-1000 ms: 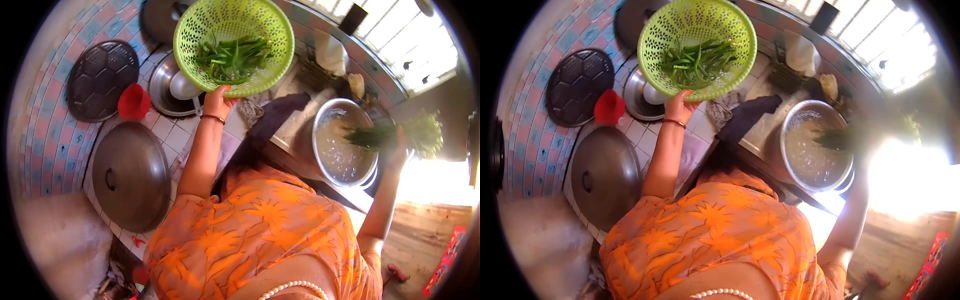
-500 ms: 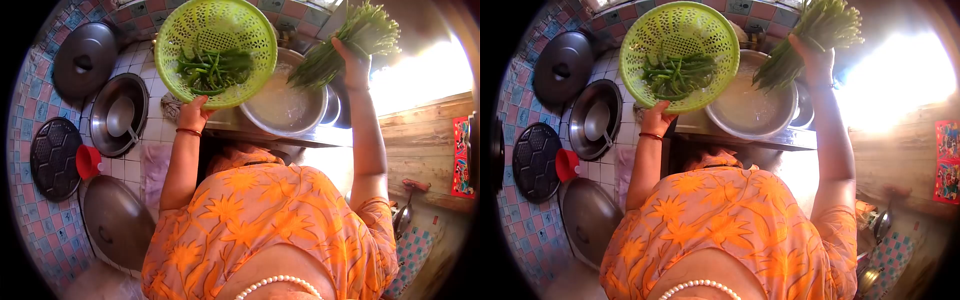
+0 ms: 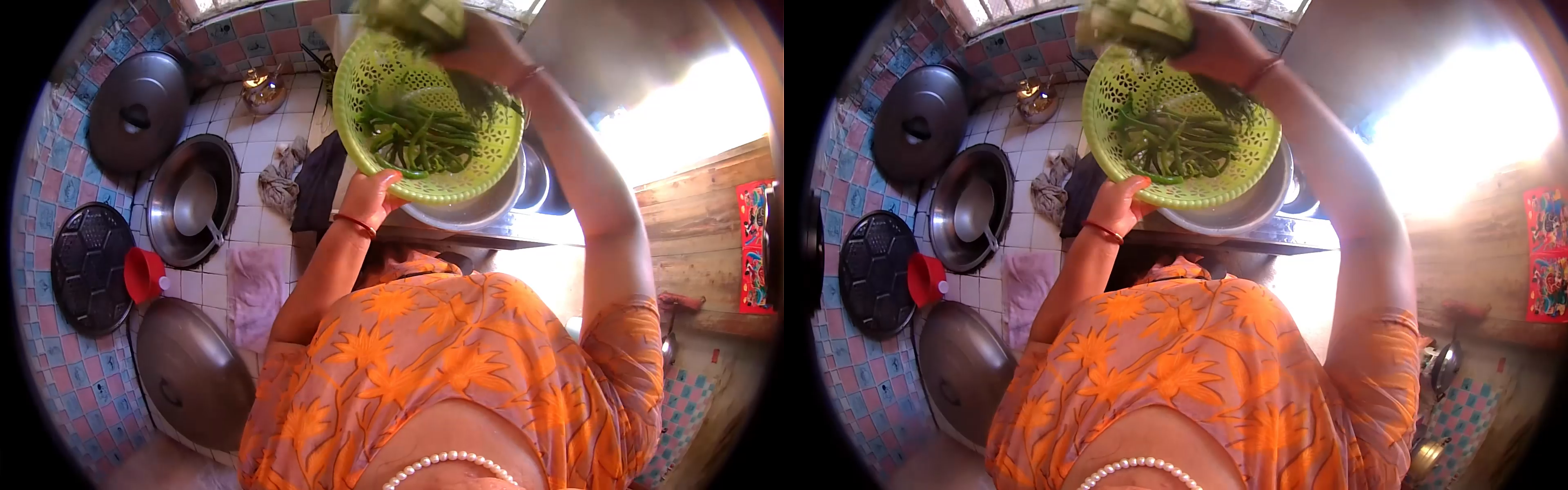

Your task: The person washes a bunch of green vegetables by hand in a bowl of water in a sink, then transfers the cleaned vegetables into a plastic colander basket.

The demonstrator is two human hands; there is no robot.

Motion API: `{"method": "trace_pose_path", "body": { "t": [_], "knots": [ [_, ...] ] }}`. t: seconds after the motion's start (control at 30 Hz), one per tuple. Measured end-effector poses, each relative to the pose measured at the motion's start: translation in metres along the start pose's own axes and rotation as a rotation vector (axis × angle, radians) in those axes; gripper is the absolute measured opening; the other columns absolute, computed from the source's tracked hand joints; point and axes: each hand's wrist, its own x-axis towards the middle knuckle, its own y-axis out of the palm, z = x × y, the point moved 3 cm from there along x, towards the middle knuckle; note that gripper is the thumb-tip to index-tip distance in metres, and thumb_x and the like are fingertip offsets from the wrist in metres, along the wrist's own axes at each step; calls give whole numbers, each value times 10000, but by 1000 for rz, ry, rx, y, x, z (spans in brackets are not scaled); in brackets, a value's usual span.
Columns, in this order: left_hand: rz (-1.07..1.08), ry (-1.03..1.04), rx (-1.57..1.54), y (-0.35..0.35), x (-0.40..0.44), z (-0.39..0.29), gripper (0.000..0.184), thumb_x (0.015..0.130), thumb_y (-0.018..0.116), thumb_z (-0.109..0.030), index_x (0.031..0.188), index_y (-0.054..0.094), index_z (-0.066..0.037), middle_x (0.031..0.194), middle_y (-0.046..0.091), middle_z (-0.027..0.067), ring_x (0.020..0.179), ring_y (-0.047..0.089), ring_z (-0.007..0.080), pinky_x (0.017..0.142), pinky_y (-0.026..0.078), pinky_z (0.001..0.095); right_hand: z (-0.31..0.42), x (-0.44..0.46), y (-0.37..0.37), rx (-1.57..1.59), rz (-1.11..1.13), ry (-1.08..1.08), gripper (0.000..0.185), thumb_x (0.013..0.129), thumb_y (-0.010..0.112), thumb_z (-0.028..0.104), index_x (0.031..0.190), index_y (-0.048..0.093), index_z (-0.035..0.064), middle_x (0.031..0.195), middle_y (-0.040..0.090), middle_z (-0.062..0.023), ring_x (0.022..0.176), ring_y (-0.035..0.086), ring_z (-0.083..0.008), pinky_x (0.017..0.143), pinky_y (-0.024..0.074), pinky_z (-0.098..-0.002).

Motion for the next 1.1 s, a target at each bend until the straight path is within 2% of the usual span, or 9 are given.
{"method": "trace_pose_path", "body": {
  "t": [0.07, 0.2, 0.3, 0.43, 0.53, 0.8, 0.83, 0.93, 1.1],
  "knots": [
    [23, -27, 31, 6, -5, 0, 392, 827, 524, -3, 1205, 427, 37, 1103, 554, 168, 963, 612, 311, 765, 563, 448, -10, -3, 38, -49, 50, 40, 603, 645, 759, 241, 1180, 544, 65, 1010, 648, -160, 911, 632, -284, 833, 497, -366],
    [-13, -88, 76, 14, -11, 0, 355, 832, 529, -4, 1180, 460, -1, 1076, 573, 141, 925, 628, 283, 715, 572, 429, -10, -23, 84, 72, 50, 184, 640, 657, 739, 203, 1232, 491, 69, 1011, 632, -161, 959, 615, -305, 849, 487, -375],
    [-99, -90, 161, 10, -15, -1, 313, 837, 522, 5, 1145, 469, 11, 1046, 576, 150, 889, 633, 291, 697, 574, 436, -23, -34, 107, 80, -164, 134, 651, 642, 710, 258, 1237, 485, 124, 1033, 609, -175, 969, 587, -339, 852, 466, -406],
    [-156, -44, 308, 6, -14, -8, 276, 836, 522, 4, 1107, 476, 30, 1007, 577, 158, 857, 635, 306, 680, 578, 449, -20, -43, 99, -187, -207, 128, 881, 598, 793, 311, 1328, 362, 70, 1086, 593, -214, 1043, 558, -368, 913, 446, -402],
    [-119, -23, 409, 7, -11, -19, 283, 827, 539, -8, 1101, 481, 36, 983, 583, 160, 833, 639, 312, 658, 583, 451, -26, -48, 88, 109, -51, 327, 878, 598, 799, 312, 1319, 369, 54, 1104, 589, -216, 1046, 561, -360, 916, 447, -400],
    [-43, -74, 757, 66, -17, -83, 254, 828, 550, -43, 1065, 515, 39, 927, 612, 127, 785, 659, 258, 649, 593, 415, -37, -39, 45, 208, -212, 435, 897, 570, 829, 333, 1301, 381, 70, 1080, 611, -192, 1012, 591, -329, 882, 471, -386],
    [-29, -80, 809, 76, -18, -89, 245, 828, 551, -47, 1056, 525, 41, 921, 617, 126, 782, 659, 252, 650, 592, 412, -37, -42, 37, 197, -270, 431, 819, 573, 815, 368, 1241, 448, 66, 1040, 630, -186, 974, 608, -331, 856, 484, -394],
    [-21, -86, 991, 114, -28, -109, 226, 828, 553, -57, 1029, 554, 46, 914, 628, 130, 786, 659, 236, 655, 591, 400, -36, -42, 24, 416, -463, 299, 723, 617, 808, 224, 1226, 474, 25, 1120, 603, -151, 1026, 583, -244, 884, 467, -341],
    [2, -85, 1108, 132, -18, -127, 228, 826, 553, -60, 1017, 568, 65, 927, 633, 143, 803, 657, 229, 684, 586, 399, -47, -31, 9, 613, -494, 182, 679, 600, 809, 222, 1176, 509, 24, 1022, 637, -150, 958, 616, -257, 835, 499, -359]
  ]
}}
